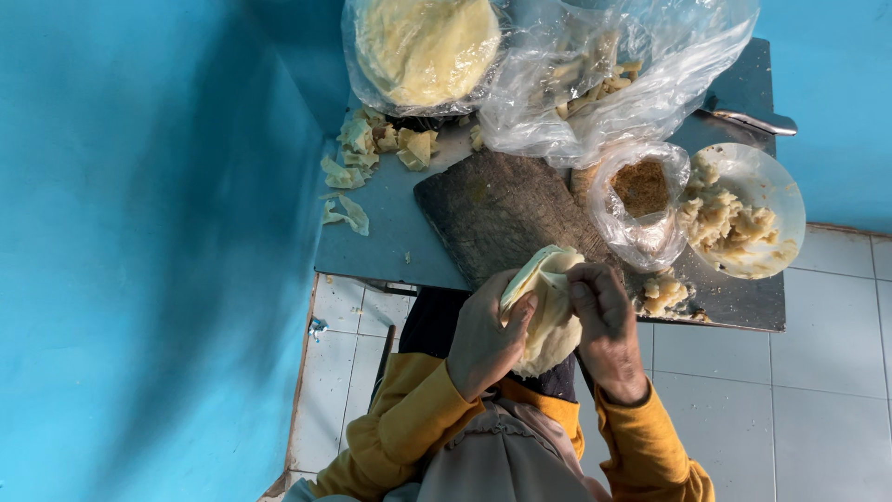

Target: The person sits at a small table and assembles filled pastries from dough. They pinch off pieces of dough, flatten them into rounds, place a brown filling from a plastic-lined container onto the dough, fold and seal the pastry by hand, and stack the finished rounds on a wooden board.

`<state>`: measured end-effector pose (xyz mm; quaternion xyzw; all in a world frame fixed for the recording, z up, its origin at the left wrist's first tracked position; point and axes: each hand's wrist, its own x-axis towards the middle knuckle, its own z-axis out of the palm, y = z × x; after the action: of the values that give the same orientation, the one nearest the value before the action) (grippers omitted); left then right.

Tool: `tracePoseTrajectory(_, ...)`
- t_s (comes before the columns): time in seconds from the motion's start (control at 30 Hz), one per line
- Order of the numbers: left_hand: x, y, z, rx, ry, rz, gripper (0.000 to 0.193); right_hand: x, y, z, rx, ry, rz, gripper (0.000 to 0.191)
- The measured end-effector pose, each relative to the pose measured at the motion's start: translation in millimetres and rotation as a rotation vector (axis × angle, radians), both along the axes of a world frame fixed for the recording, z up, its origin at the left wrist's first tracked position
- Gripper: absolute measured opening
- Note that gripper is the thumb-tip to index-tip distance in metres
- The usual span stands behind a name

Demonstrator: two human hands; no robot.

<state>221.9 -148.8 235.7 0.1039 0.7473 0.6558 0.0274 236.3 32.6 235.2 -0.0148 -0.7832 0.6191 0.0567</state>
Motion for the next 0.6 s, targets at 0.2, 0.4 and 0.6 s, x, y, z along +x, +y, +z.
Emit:
tracePoseTrajectory(0.2, 4, 3, 6, -0.055, 0.038, -0.049, 0.054, 0, -7, 5, -0.076, 0.06, 0.065, 0.023)
tracePoseTrajectory(0.4, 9, 1, 9, -0.017, 0.018, -0.048, 0.047, 1, 1, 2, 0.347, 0.143, -0.125, 0.009)
tracePoseTrajectory(0.6, 0, -4, 8, 0.018, -0.047, -0.073, 0.041, 3, 3, -3, -0.221, 0.009, -0.078, 0.023)
